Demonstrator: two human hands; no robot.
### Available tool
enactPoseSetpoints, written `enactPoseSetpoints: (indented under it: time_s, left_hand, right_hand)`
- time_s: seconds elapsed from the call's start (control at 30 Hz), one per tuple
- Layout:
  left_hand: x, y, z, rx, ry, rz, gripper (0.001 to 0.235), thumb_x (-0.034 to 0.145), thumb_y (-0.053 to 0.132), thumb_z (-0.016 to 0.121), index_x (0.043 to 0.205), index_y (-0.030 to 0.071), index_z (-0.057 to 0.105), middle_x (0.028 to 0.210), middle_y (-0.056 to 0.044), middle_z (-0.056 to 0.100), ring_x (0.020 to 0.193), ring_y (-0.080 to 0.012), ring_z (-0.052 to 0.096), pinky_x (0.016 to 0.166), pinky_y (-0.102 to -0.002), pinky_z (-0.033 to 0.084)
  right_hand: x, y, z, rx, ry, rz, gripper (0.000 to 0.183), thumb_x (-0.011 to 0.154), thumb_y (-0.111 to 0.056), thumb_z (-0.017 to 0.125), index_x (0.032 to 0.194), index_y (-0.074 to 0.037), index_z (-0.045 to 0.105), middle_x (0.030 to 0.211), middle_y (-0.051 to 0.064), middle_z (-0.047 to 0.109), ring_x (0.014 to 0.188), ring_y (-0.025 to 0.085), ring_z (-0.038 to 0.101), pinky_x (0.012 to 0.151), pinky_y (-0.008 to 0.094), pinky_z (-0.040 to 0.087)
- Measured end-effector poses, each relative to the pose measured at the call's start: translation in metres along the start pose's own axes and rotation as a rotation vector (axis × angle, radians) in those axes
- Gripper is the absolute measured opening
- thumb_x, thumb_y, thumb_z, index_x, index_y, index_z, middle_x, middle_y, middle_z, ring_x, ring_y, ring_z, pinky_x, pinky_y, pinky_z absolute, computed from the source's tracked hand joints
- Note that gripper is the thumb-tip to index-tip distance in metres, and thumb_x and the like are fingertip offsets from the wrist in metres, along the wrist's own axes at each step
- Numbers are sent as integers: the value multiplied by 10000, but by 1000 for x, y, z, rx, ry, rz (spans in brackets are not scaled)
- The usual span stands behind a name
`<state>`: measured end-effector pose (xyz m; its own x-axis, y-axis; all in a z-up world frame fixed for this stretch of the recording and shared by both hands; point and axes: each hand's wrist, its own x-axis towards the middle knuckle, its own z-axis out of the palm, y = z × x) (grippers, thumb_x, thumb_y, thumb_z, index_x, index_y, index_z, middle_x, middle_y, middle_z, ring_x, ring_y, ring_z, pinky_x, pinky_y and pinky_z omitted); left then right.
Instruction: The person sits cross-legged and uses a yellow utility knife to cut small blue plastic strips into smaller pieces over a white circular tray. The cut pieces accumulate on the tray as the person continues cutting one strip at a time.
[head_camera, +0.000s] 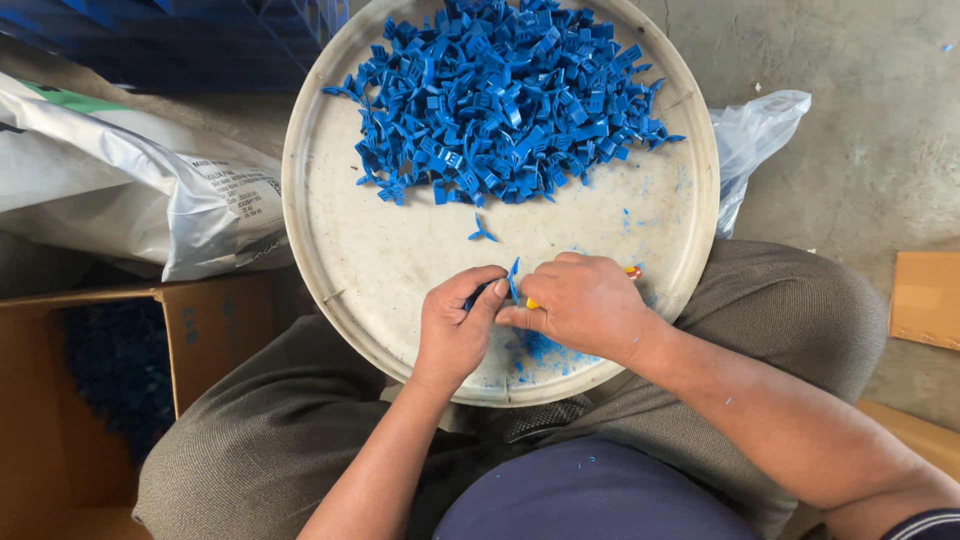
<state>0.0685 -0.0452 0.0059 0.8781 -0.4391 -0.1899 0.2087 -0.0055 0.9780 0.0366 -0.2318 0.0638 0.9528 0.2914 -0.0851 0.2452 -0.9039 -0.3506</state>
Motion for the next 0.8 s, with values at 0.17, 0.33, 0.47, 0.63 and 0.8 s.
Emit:
enactPoseSetpoints:
  time_s: [0.17,0.33,0.47,0.63,0.8]
  left_hand:
    - [-1,7,1,43,46,60,119,974,94,696,1029,-8,720,842,-44,708,717,-99,587,660,-246,492]
    - [-2,12,0,116,41,121,110,971,80,685,1028,-8,719,842,-49,711,731,-106,605,675,-245,499]
    - [-1,12,1,92,-2,107,105,969,74,690,1025,-10,717,827,-54,696,725,-116,598,670,-251,493]
    - [0,11,-1,86,-25,120,96,969,61,686,1025,-11,718,814,-55,687,726,-118,596,678,-253,497]
    - [1,9,-2,73,-28,121,94,970,62,682,1027,-6,714,826,-50,696,733,-111,611,686,-248,506]
  right_hand:
    - [0,0,-6,64,195,-39,493,788,-568,745,896,-91,681,772,49,657,773,286,639,654,408,519]
    - [0,0,-7,99,258,-45,539,775,-540,776,1013,-65,686,865,70,666,813,300,597,704,409,517]
    - [0,2,0,162,166,7,523,779,-550,784,948,-69,669,827,80,656,807,310,612,692,417,513]
    - [0,3,4,122,135,9,508,798,-560,755,914,-76,652,812,82,652,813,315,632,699,430,520]
    - [1,4,5,73,68,27,502,807,-572,733,856,-82,639,757,84,647,785,317,638,680,440,518]
